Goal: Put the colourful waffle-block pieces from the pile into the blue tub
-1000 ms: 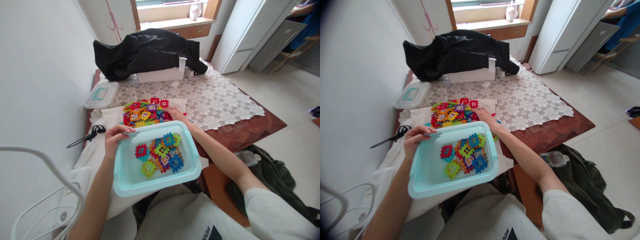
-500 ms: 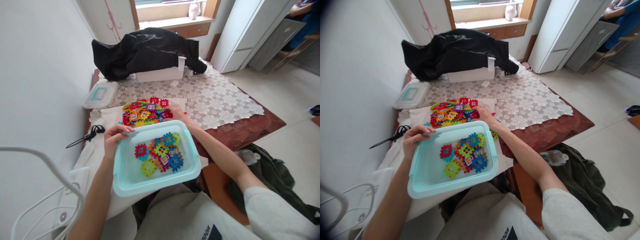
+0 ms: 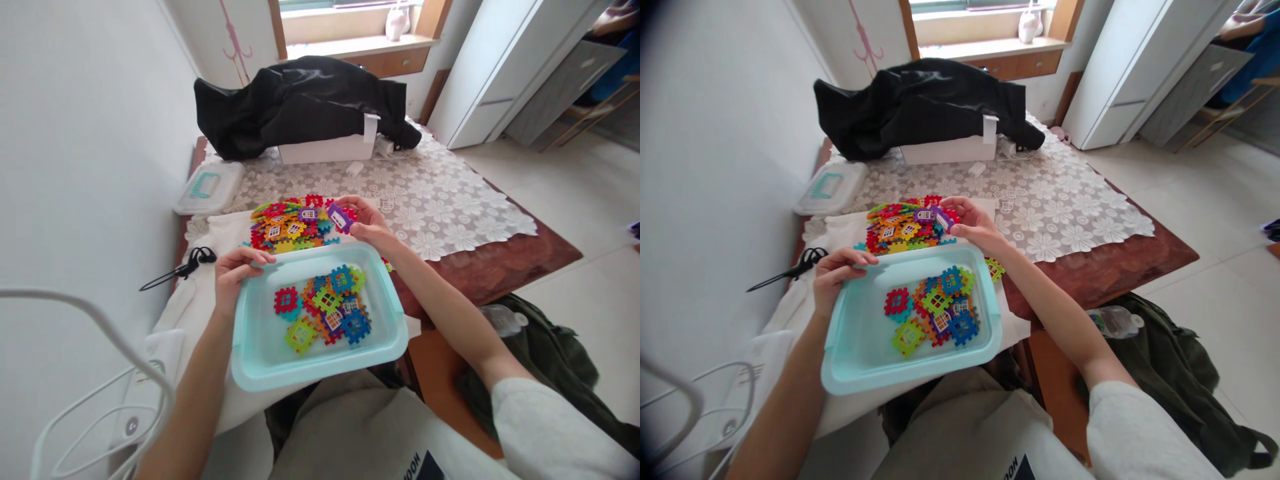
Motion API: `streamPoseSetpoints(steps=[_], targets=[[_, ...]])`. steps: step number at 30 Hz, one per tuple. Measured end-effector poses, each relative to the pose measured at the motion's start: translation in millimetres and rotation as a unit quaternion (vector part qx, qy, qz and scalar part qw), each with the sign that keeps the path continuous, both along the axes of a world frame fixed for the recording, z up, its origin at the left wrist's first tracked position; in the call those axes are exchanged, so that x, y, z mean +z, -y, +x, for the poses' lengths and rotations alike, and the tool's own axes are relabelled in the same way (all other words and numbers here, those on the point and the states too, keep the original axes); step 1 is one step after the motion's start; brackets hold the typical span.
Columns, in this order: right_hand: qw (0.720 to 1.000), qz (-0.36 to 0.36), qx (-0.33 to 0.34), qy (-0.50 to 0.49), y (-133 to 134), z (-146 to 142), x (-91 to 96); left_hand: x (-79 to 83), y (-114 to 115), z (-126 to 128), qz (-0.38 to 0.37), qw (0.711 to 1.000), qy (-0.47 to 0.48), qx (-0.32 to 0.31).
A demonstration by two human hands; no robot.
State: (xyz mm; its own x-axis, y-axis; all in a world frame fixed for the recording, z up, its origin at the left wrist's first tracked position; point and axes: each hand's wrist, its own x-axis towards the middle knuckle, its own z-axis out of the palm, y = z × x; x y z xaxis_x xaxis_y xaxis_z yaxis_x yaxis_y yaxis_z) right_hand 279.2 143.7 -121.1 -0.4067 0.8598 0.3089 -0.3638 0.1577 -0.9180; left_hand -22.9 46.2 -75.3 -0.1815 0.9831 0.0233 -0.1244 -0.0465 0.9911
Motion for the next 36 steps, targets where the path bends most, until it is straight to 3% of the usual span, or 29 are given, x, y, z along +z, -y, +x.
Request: streamPoseSetpoints(steps=[6,11,14,17,19,21,24,26,36], targets=[[0.982,0.072,0.174,-0.029,5.1,11.3,11.2,0.7,0.9,0.7,0.002,1.000,-0.004,0.005],[0.958,0.096,0.243,0.117,9.4,16.4,28.4,-2.1,0.3,-2.3,0.003,1.000,-0.013,0.000],[0.972,0.064,0.192,0.119,10.7,14.0,27.7,-5.7,-0.6,-5.7,0.005,1.000,-0.024,-0.001],[0.985,0.066,0.063,0.144,3.2,7.8,10.6,-8.9,-1.2,-8.4,0.005,1.000,-0.030,-0.003],[0.964,0.101,-0.035,0.243,-4.1,3.8,-5.2,-9.8,-1.3,-9.1,0.005,0.999,-0.032,-0.005],[0.911,0.147,-0.088,0.376,-9.3,0.9,-19.1,-9.5,-1.3,-8.9,0.008,0.999,-0.033,-0.006],[0.837,0.201,-0.047,0.507,-9.1,-1.1,-29.3,-7.5,-1.0,-7.0,0.011,0.999,-0.029,-0.006],[0.821,0.223,-0.016,0.525,-5.1,-1.5,-28.7,-6.0,-0.5,-5.3,0.010,1.000,-0.022,-0.006],[0.845,0.238,-0.099,0.469,6.5,-9.0,-24.6,-6.1,0.3,-5.4,0.005,1.000,-0.019,-0.008]])
